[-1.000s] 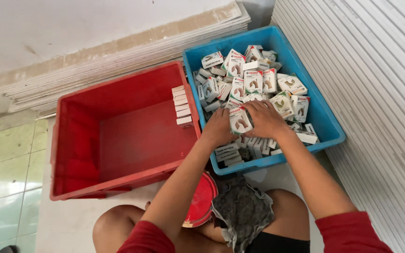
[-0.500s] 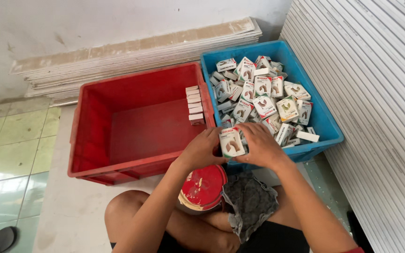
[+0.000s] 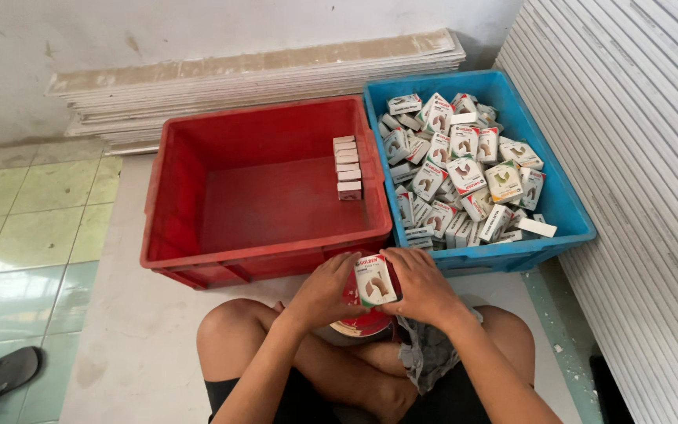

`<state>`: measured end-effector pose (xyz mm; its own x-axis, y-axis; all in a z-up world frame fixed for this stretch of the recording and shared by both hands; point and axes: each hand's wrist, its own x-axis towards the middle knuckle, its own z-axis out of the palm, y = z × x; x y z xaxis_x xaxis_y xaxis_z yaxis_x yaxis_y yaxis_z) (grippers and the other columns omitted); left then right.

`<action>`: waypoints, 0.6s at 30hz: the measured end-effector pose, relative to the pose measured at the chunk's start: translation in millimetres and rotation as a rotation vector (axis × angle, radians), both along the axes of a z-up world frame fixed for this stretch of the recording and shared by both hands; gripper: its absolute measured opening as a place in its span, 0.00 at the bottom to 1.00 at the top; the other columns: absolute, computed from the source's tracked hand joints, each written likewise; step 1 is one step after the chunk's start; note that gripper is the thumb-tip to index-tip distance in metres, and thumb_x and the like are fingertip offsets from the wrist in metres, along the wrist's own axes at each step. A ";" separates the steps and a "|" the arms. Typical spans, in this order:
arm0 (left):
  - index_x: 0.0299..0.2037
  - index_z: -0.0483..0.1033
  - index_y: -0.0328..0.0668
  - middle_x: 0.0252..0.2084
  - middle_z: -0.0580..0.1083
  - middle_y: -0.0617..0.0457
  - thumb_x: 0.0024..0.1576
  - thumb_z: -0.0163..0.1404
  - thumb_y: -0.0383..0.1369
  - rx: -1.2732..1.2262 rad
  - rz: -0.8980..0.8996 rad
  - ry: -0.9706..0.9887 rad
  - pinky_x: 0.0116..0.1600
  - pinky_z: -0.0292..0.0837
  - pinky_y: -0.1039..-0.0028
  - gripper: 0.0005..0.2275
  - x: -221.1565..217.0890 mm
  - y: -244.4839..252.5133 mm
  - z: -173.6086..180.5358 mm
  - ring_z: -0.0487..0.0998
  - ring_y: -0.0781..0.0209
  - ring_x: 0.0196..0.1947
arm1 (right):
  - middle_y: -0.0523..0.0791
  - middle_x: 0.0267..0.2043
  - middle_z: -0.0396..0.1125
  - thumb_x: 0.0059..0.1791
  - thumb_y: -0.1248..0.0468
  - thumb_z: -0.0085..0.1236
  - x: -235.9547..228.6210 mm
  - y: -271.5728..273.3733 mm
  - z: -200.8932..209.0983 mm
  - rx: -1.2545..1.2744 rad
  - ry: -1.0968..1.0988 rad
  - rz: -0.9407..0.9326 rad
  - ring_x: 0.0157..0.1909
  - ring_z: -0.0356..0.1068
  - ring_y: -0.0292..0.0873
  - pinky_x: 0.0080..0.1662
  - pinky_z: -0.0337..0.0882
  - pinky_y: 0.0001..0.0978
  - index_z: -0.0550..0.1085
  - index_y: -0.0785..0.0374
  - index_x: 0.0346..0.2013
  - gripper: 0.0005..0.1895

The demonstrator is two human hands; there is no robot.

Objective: The person organizes small boxes into a larger crate and uses a cloth to wipe down a circular object.

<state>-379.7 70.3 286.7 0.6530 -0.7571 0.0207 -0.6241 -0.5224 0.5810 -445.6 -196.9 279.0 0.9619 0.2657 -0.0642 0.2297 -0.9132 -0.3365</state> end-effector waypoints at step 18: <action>0.82 0.61 0.37 0.76 0.69 0.35 0.48 0.70 0.58 0.007 0.055 0.022 0.86 0.53 0.42 0.54 -30.5 37.0 -62.3 0.65 0.35 0.82 | 0.46 0.80 0.61 0.37 0.44 0.82 -22.1 31.0 -59.9 0.138 0.108 -0.052 0.83 0.60 0.51 0.82 0.56 0.54 0.58 0.49 0.85 0.66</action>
